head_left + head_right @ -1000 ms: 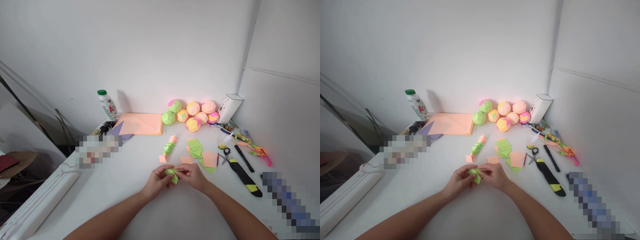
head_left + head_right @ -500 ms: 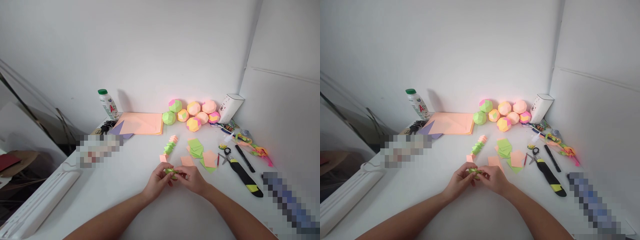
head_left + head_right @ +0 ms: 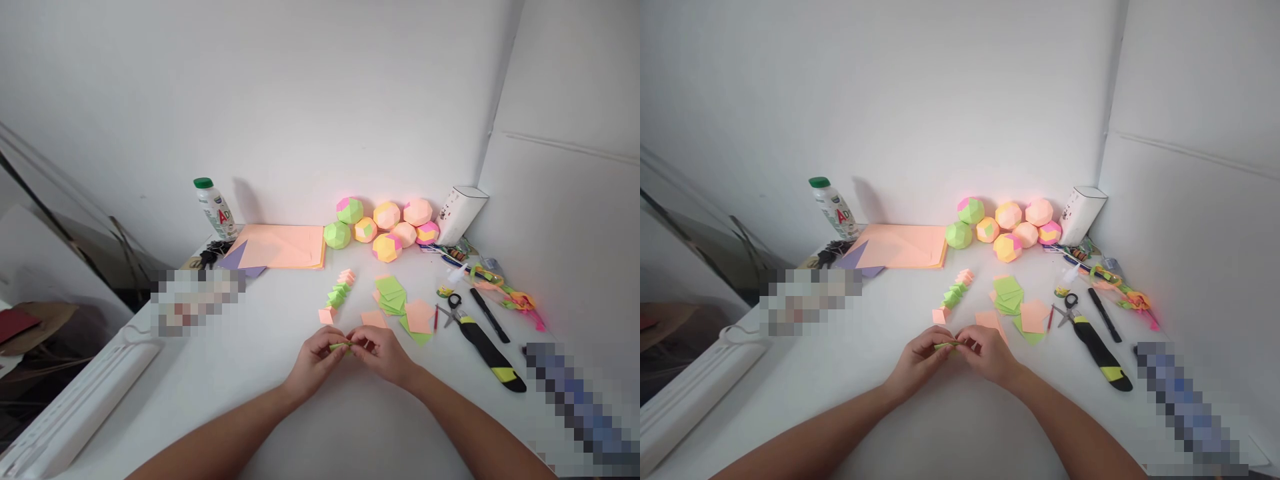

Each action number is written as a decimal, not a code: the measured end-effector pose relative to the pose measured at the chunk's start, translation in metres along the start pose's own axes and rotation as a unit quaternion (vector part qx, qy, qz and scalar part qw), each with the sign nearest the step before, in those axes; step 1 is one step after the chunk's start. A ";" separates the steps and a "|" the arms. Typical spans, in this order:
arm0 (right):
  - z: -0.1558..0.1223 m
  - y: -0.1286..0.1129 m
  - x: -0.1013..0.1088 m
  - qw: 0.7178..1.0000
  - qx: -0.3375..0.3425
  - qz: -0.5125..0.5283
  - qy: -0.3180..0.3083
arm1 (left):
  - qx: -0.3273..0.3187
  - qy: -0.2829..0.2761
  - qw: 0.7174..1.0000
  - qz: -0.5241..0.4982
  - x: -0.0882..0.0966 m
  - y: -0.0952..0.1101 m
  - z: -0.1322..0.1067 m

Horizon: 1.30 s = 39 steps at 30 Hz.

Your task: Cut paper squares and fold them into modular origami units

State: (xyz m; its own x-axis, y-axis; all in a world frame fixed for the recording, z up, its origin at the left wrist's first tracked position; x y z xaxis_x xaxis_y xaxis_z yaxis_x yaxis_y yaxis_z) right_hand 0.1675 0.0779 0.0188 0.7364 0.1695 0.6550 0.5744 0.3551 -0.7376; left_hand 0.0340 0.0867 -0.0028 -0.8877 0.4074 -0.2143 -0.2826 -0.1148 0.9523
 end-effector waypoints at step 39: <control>-0.014 -0.025 0.018 0.915 0.286 -0.228 0.170 | 0.101 -0.051 0.955 -0.275 -0.005 -0.009 -0.005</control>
State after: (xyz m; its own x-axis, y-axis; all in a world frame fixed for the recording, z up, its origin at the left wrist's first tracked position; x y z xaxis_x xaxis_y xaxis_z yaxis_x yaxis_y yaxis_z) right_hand 0.1709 0.0595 0.0465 0.5914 -0.3767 0.7130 0.6402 0.7569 -0.1311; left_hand 0.0397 0.0812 -0.0114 -0.5822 0.4440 -0.6811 -0.6104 0.3146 0.7269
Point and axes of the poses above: each hand's wrist, its own z-axis towards the middle knuckle, its own x-axis out of the back of the hand, y = z × x, the point moved 6 cm from there along z, towards the middle knuckle, and after that the axes turned 13 degrees about -z, right-handed, at the moved point
